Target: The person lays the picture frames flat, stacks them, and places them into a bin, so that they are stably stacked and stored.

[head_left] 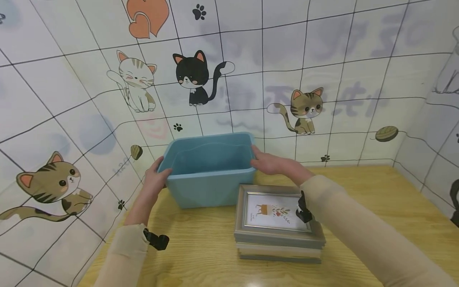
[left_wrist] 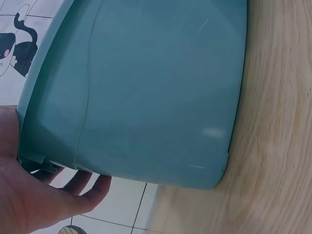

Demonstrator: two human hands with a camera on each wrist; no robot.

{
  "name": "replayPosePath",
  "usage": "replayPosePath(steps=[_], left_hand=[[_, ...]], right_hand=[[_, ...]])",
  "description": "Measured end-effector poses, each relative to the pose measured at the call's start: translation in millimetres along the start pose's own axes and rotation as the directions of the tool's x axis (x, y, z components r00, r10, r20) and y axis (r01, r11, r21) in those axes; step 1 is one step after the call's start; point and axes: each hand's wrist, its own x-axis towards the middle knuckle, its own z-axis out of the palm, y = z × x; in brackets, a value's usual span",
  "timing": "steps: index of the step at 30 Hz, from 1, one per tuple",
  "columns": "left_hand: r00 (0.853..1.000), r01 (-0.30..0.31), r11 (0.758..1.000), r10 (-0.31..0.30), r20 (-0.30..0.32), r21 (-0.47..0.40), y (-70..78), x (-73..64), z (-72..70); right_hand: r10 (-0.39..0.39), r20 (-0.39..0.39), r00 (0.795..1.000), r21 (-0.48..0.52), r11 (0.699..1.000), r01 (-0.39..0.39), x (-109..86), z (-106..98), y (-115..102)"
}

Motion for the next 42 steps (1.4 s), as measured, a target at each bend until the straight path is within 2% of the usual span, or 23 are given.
replayPosePath(steps=[9,13,27,42], left_hand=[[1.0,0.03,1.0,-0.03,0.009,-0.005,5.9,1.0,15.2],[1.0,0.021,1.0,-0.02,0.023,-0.023,10.0,0.4,25.4],[0.999,-0.04,0.998,0.041,0.036,-0.044,19.7,-1.0,65.2],[0.996,-0.088,0.996,0.088,0.036,-0.002,29.9,-7.0,92.7]], right_hand=[[-0.007,-0.023,1.0,0.007,1.0,0.007,-8.8,-5.7,12.4],[-0.014,-0.033,0.999,0.018,1.0,0.014,-16.3,-9.1,20.8],[0.029,-0.058,0.998,0.202,0.979,-0.016,-47.6,-19.8,54.7],[0.022,-0.155,0.988,0.332,0.943,0.031,-66.2,-19.4,82.6]])
